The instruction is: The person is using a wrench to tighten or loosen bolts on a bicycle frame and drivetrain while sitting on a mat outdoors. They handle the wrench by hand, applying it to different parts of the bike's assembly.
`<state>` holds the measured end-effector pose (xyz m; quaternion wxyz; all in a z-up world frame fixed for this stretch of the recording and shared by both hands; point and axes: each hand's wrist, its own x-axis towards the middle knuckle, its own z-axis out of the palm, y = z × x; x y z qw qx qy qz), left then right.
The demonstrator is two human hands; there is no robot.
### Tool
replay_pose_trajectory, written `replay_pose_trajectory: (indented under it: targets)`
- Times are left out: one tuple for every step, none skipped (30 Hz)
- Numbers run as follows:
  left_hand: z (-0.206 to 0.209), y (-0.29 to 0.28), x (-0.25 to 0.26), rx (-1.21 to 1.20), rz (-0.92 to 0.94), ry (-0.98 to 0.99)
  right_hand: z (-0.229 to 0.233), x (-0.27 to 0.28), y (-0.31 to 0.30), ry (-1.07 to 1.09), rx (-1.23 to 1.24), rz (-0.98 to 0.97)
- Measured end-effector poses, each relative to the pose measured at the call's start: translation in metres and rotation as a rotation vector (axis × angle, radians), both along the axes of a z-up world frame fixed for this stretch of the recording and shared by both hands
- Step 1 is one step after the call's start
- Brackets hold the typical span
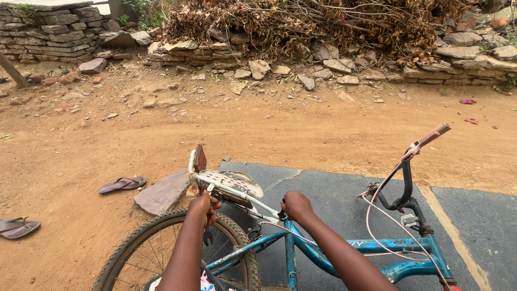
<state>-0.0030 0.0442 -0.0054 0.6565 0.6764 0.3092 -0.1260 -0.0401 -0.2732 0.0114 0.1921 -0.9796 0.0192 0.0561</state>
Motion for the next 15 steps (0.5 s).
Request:
replay_pose_trajectory:
  targets:
    - [0.002,0.0,0.0,-0.001,0.0,-0.001,-0.002,0.002,0.0,-0.016,-0.015,0.004]
    - [0.003,-0.001,-0.001,-0.002,0.002,0.0,-0.004,0.005,-0.001,-0.032,-0.031,0.009]
    - [0.004,-0.001,-0.002,-0.004,0.003,0.0,-0.006,0.007,-0.001,-0.048,-0.046,0.014]
    - [0.005,-0.001,-0.003,-0.005,0.004,0.0,-0.008,0.009,-0.002,-0.036,-0.042,0.021]
    - [0.006,-0.001,-0.005,-0.006,0.005,0.0,-0.01,0.01,-0.004,-0.024,-0.039,0.029]
    - [0.008,-0.001,-0.005,-0.006,0.005,0.0,-0.011,0.012,-0.005,-0.013,-0.033,0.035]
    - [0.009,-0.001,-0.006,0.003,0.004,0.001,-0.012,0.014,-0.006,-0.009,-0.027,0.028]
    - [0.011,-0.001,-0.008,0.013,0.002,0.003,-0.012,0.015,-0.007,-0.003,-0.021,0.02]
    - [0.012,0.0,-0.009,0.023,0.001,0.005,-0.014,0.017,-0.008,0.002,-0.014,0.012]
    - [0.013,0.001,-0.009,0.022,-0.003,0.005,-0.015,0.02,-0.009,-0.001,-0.027,0.036]
    - [0.013,0.002,-0.01,0.021,-0.007,0.005,-0.017,0.024,-0.011,-0.004,-0.04,0.059]
    - [0.013,0.003,-0.01,0.019,-0.012,0.006,-0.019,0.027,-0.013,-0.006,-0.054,0.082]
    - [0.012,0.003,-0.01,0.021,-0.011,0.011,-0.023,0.029,-0.014,-0.006,-0.053,0.087]
    - [0.012,0.004,-0.009,0.024,-0.01,0.016,-0.026,0.031,-0.015,-0.007,-0.052,0.092]
    - [0.011,0.004,-0.007,0.028,-0.009,0.02,-0.028,0.033,-0.016,-0.007,-0.051,0.098]
